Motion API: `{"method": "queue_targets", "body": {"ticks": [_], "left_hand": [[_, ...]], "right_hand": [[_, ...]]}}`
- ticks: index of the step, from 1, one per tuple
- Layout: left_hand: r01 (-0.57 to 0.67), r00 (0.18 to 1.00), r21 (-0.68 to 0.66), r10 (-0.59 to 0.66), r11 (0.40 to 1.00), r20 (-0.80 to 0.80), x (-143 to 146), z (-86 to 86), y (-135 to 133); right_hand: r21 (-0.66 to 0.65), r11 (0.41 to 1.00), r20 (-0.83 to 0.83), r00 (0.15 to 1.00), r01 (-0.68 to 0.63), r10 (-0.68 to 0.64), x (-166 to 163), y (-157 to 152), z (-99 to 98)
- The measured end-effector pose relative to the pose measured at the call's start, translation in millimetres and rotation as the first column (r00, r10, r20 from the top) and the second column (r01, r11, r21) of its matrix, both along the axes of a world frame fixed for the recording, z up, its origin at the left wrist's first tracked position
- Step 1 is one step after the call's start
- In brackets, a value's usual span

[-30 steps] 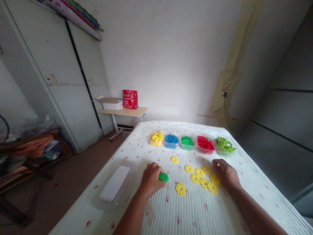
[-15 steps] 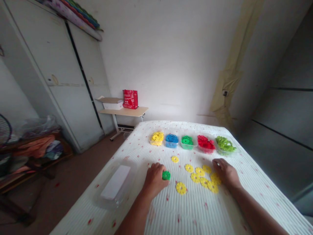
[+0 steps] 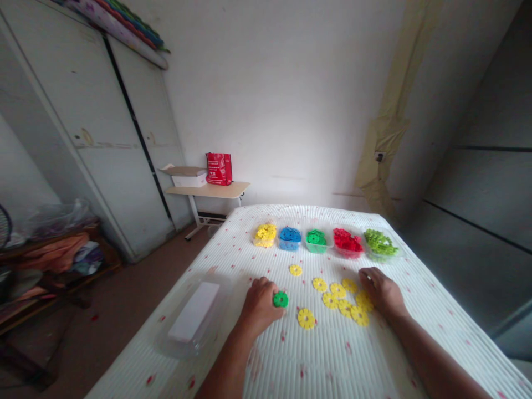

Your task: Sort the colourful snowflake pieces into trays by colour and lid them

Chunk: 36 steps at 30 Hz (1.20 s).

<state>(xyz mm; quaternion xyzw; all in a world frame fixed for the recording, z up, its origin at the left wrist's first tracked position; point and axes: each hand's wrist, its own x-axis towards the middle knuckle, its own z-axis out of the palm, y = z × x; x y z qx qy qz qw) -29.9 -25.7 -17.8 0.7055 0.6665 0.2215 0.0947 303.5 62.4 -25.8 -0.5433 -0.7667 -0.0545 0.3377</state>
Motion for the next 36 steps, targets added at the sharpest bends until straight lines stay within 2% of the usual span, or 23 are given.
{"method": "queue_targets", "body": {"ticks": [6, 12, 17, 21, 25, 29, 32, 36], "left_hand": [[0.012, 1.0, 0.015, -0.012, 1.0, -0.022, 6, 4.3, -1], [0.046, 0.994, 0.181, -0.062, 0.982, 0.084, 24, 0.6, 1], [0.063, 0.995, 0.111, -0.071, 0.992, 0.074, 26, -7.2, 4], [0.034, 0.978, 0.118, -0.057, 0.992, 0.199, 18, -12.6, 9], [-0.102, 0.919, 0.135, 0.041, 0.986, 0.393, 5, -13.4, 13], [-0.234, 0.859, 0.16, 0.127, 0.959, 0.496, -6, -11.4, 15], [-0.292, 0.827, 0.191, 0.147, 0.937, 0.543, -10, -11.0, 15], [-0.321, 0.798, 0.19, 0.157, 0.928, 0.581, -11, -11.1, 15]], "right_hand": [[-0.011, 1.0, 0.024, 1.0, -0.005, 0.005, 2, 1, -2.3], [-0.028, 1.0, 0.008, 1.0, -0.012, 0.012, -2, -2, 2.0], [-0.005, 0.999, -0.003, 0.999, -0.032, 0.032, -3, -3, 5.1], [0.004, 0.998, -0.026, 0.998, -0.064, 0.064, -11, -7, 6.5], [-0.081, 0.971, -0.041, 0.974, -0.226, 0.223, -47, -26, 16.2], [-0.24, 0.874, -0.018, 0.902, -0.423, 0.432, -102, -49, 30.9], [-0.369, 0.835, 0.072, 0.883, -0.409, 0.465, -135, -55, 37.1], [-0.459, 0.825, 0.219, 0.858, -0.33, 0.465, -161, -53, 36.8]]}}
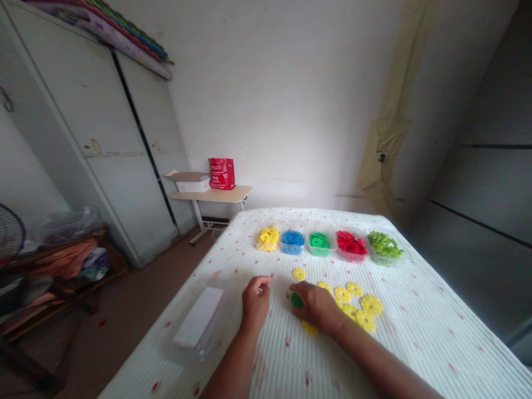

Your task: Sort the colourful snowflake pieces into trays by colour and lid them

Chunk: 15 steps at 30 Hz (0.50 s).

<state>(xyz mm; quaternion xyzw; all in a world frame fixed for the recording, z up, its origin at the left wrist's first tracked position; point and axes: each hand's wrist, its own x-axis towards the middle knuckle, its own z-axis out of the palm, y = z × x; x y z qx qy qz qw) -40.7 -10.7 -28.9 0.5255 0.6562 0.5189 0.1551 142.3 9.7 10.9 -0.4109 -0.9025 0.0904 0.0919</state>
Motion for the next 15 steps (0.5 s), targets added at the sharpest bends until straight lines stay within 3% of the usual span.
{"method": "queue_targets", "body": {"ticks": [8, 11, 13, 15], "left_hand": [[-0.001, 1.0, -0.025, 0.001, 1.0, -0.027, 2, 1.1, 1], [0.0, 0.999, -0.017, 0.0, 1.0, -0.037, 3, 0.8, 1], [0.001, 0.999, -0.028, -0.003, 1.0, -0.047, 4, 0.8, 1], [0.0, 0.999, -0.045, -0.002, 0.999, -0.054, 3, 0.8, 1]], "right_hand": [[0.029, 0.996, 0.182, 0.98, -0.086, 0.079, -9, 5, 6.4], [0.108, 0.988, 0.202, 0.976, -0.106, 0.082, -4, 20, 24.6], [0.206, 0.978, 0.161, 0.987, -0.04, 0.006, 3, 39, 43.7], [0.3, 0.948, 0.064, 0.989, 0.105, -0.13, 14, 63, 64.4]]}}
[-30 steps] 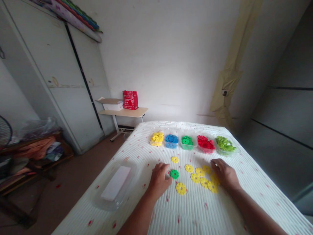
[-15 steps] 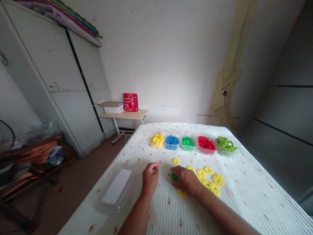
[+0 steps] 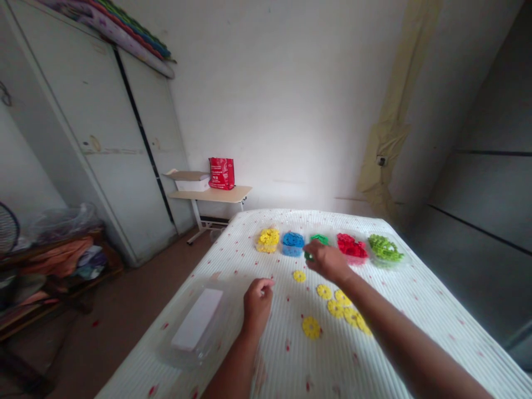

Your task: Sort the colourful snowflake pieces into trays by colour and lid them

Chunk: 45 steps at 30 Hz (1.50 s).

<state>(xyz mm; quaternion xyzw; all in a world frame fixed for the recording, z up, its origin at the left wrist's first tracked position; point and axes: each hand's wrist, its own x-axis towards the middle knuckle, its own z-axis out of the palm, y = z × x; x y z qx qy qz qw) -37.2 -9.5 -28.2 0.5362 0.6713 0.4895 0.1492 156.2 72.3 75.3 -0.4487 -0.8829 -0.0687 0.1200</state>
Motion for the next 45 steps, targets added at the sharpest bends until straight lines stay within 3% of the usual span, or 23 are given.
{"method": "queue_targets", "body": {"ticks": [3, 6, 9, 12, 16, 19, 22, 25, 30, 34, 39, 45], "left_hand": [[-0.001, 1.0, -0.003, 0.001, 1.0, -0.011, -1, -1.1, 1], [0.027, 0.999, 0.01, -0.027, 1.0, -0.031, 0, -3.3, 0], [0.115, 0.99, 0.022, -0.113, 0.993, -0.079, 4, -3.9, -3], [0.246, 0.956, 0.012, -0.24, 0.969, -0.168, 14, -0.6, -9], [0.424, 0.836, -0.163, -0.454, 0.891, -0.309, 30, 6.7, -19], [0.498, 0.717, -0.319, -0.59, 0.806, -0.372, 40, 10.8, -25], [0.478, 0.674, -0.415, -0.626, 0.774, -0.392, 46, 13.1, -26], [0.391, 0.691, -0.438, -0.572, 0.81, -0.442, 49, 14.2, -26], [0.324, 0.715, -0.352, -0.471, 0.878, -0.517, 46, 9.0, -20], [0.225, 0.775, -0.252, -0.33, 0.941, -0.538, 31, -3.3, -10], [0.173, 0.83, -0.195, -0.25, 0.965, -0.498, 17, -13.2, 0], [0.25, 0.827, -0.121, -0.277, 0.961, -0.49, 19, -11.0, -3]], "right_hand": [[0.089, 0.99, -0.204, 0.975, 0.107, -0.087, 19, 32, 21.4], [0.15, 0.98, -0.386, 0.92, 0.133, -0.066, 40, 44, 18.0], [0.195, 0.971, -0.413, 0.909, 0.139, -0.047, 69, 36, -12.8], [0.191, 0.969, -0.367, 0.927, 0.158, -0.079, 107, 20, -60.3], [0.128, 0.974, -0.332, 0.933, 0.186, -0.135, 158, 1, -115.9], [0.013, 0.982, -0.302, 0.937, 0.186, -0.174, 173, -10, -133.0], [-0.043, 0.983, -0.249, 0.951, 0.179, -0.184, 160, -20, -133.6], [-0.04, 0.99, -0.21, 0.968, 0.135, -0.141, 129, -30, -130.0], [-0.05, 0.999, -0.223, 0.975, 0.005, -0.016, 66, -42, -122.9], [-0.13, 0.985, -0.418, 0.907, -0.116, 0.052, 35, -41, -113.4], [-0.244, 0.968, -0.7, 0.702, -0.065, -0.13, 47, -27, -109.4], [-0.26, 0.956, -0.765, 0.575, 0.137, -0.291, 87, -9, -111.5]]}}
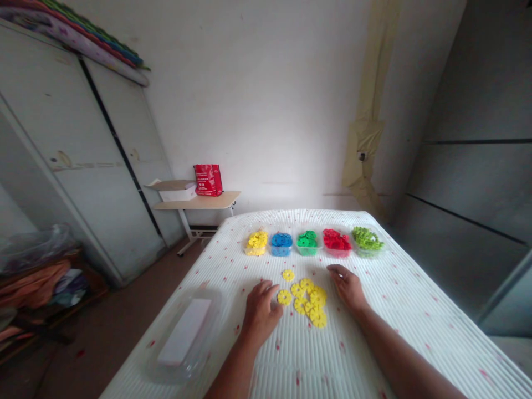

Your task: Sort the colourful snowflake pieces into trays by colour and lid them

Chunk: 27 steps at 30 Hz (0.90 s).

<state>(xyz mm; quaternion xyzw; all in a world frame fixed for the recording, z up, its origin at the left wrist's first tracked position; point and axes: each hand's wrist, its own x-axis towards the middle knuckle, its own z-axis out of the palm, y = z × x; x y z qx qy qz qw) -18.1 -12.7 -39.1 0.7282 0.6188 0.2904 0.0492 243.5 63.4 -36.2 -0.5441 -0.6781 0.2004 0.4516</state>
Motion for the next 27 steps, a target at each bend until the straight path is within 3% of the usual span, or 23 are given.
{"method": "queue_targets", "body": {"ticks": [3, 11, 16, 20, 27], "left_hand": [[0.035, 0.999, -0.005, -0.035, 0.999, -0.025, 4, 5.2, -3], [-0.01, 0.998, -0.05, 0.006, 0.999, -0.066, 14, 11.6, 2], [-0.051, 0.999, 0.027, 0.051, 0.998, -0.004, 11, 8.2, 21], [-0.056, 0.998, 0.083, 0.056, 0.995, 0.004, 14, 15.1, 45], [-0.057, 0.989, -0.079, 0.045, 0.995, -0.143, 22, 20.3, 66]], "right_hand": [[0.005, 0.999, 0.012, 0.999, 0.04, -0.04, 6, 2, 0.9], [0.064, 0.996, 0.168, 0.984, -0.069, 0.058, -6, -3, -0.9], [0.067, 0.996, 0.215, 0.975, -0.061, 0.045, -7, -2, -4.9], [0.063, 0.997, 0.249, 0.968, -0.053, 0.036, -8, -3, -4.3], [0.034, 0.996, 0.269, 0.961, -0.079, 0.067, -8, -7, 2.1]]}}
